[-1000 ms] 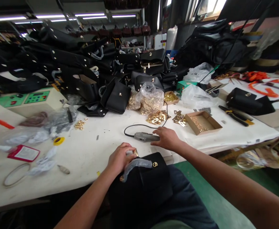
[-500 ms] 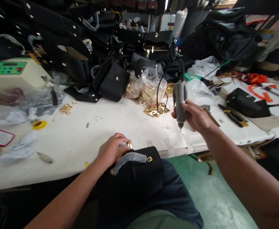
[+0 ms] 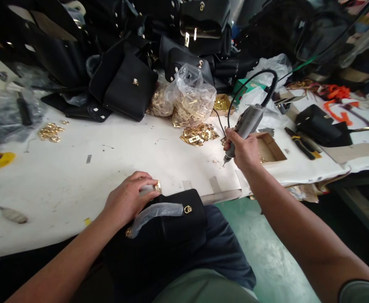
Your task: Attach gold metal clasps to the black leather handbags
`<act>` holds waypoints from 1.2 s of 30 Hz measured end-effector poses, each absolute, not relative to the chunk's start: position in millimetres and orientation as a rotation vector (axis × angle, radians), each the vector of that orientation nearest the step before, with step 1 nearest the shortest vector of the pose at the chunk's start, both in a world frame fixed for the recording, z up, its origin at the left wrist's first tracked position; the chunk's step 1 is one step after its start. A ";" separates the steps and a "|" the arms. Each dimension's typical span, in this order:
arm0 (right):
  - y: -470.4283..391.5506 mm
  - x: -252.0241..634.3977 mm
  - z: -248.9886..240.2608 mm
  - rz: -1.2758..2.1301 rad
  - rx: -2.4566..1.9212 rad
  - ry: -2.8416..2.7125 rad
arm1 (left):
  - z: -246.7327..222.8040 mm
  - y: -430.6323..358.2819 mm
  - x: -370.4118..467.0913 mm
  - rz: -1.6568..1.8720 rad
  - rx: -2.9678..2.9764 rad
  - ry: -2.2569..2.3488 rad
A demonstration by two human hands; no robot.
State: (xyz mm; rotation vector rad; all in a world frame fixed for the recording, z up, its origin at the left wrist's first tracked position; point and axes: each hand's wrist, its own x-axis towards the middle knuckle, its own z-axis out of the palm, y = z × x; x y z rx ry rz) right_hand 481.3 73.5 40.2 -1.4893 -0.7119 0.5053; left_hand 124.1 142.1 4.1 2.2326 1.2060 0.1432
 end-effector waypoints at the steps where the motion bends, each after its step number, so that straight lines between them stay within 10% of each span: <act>1: 73.2 482.1 38.8 0.502 -1.487 -0.711 | 3.9 142.2 124.2 0.143 2.234 1.207; 36: 94.5 387.7 75.0 0.819 -1.002 -0.494 | 16.8 133.7 129.3 0.170 2.201 1.204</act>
